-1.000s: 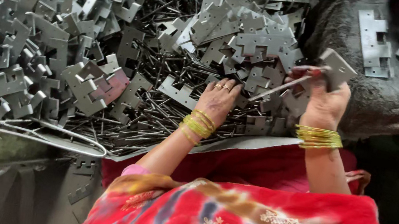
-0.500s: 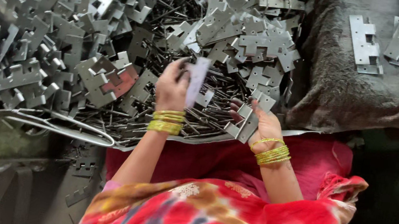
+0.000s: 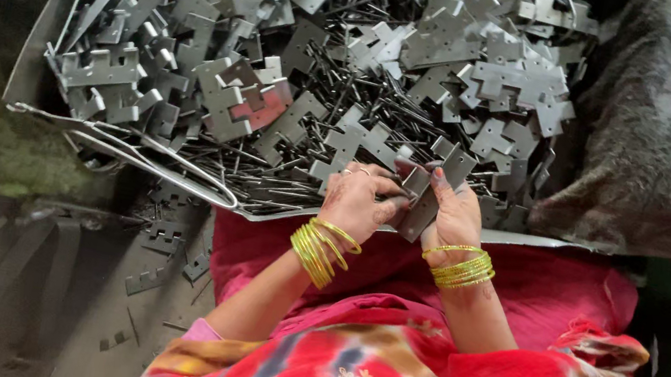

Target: The person inserts metal rods into the holes of metal plates and places the assembled units into a pile. The person handles the parts by hand, picking up plates and rods from a large bin and assembling them one at a time.

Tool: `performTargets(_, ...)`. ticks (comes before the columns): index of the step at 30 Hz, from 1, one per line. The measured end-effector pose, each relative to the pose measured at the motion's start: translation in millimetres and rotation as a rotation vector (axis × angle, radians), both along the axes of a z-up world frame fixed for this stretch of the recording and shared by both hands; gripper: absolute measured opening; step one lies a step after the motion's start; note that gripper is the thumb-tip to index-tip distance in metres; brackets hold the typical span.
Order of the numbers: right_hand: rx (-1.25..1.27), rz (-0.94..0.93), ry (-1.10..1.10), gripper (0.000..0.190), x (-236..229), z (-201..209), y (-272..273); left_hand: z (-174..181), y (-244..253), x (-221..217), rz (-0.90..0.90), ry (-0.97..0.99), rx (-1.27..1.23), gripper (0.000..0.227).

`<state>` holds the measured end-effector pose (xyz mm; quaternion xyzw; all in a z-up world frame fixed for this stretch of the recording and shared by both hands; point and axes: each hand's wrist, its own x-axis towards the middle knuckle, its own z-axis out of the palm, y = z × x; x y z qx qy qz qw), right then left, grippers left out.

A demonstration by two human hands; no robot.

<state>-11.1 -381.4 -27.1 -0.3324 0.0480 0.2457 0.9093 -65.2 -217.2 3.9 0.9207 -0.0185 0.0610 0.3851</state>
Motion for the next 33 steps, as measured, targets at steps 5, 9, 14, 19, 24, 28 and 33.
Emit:
performTargets(5,-0.143,0.049,0.044,0.025,-7,13,11,-35,33,19,-0.213,0.467,-0.685,0.023)
performTargets(9,-0.099,0.037,-0.046,0.022,-6,10,13,-60,51,40,-0.274,0.569,-0.843,0.019)
performTargets(14,-0.099,0.073,-0.084,0.019,-5,15,12,-50,51,36,-0.379,0.553,-1.071,0.017)
performTargets(19,-0.200,-0.084,-0.055,0.022,-2,46,-2,-12,71,-1,-0.196,-0.063,-0.115,0.019)
performTargets(24,-0.085,-0.237,-0.244,0.017,27,56,-54,3,156,-88,0.280,-0.019,-0.028,0.019)
performTargets(28,-0.142,-0.153,-0.122,0.018,50,8,-74,-10,212,-242,0.795,0.451,0.028,0.030)
performTargets(33,-0.060,-0.168,0.195,0.022,74,-56,-62,-37,215,-384,1.166,0.564,0.699,0.033)
